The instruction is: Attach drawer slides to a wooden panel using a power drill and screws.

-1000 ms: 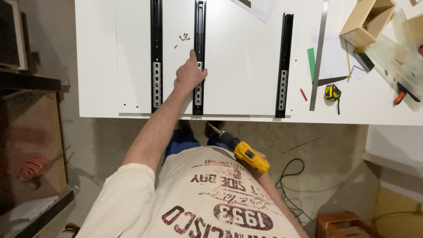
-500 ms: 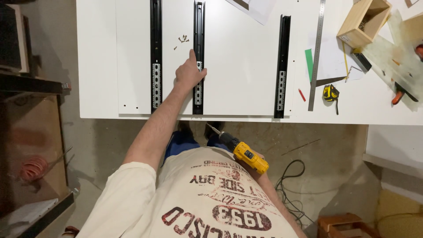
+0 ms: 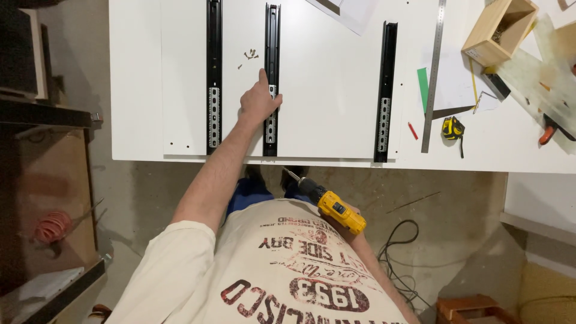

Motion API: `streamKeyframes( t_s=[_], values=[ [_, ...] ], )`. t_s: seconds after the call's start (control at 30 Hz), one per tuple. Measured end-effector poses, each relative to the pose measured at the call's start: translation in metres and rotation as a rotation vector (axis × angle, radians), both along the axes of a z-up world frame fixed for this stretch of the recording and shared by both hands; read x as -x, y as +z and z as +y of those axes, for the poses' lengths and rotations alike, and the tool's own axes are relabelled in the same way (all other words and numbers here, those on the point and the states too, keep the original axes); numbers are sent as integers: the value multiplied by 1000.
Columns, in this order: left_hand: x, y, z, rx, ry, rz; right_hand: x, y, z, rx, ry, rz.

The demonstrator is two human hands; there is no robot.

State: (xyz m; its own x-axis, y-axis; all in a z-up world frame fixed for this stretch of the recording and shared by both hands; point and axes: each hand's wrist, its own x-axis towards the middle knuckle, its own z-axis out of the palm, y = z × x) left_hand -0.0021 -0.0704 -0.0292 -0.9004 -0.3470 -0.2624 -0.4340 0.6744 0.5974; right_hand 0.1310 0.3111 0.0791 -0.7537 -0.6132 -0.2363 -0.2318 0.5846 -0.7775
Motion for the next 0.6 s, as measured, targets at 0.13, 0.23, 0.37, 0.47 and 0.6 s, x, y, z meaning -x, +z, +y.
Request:
streamKeyframes(
  t_s=[0.13,0.23,0.37,0.47,0.6],
  values=[
    [1,8,2,10,8,-17,3,-1,4,3,3,4],
    [1,9,2,14,14,-27,9,-2,7,9,19,5],
    [2,12,3,37,10,-53,23,-4,12,21,49,13],
    [3,14,2,30,13,-61,36,-6,15,27,77,12],
    [0,20,5,-3,35,-44,41,-14,16,200,-30,-195]
  ],
)
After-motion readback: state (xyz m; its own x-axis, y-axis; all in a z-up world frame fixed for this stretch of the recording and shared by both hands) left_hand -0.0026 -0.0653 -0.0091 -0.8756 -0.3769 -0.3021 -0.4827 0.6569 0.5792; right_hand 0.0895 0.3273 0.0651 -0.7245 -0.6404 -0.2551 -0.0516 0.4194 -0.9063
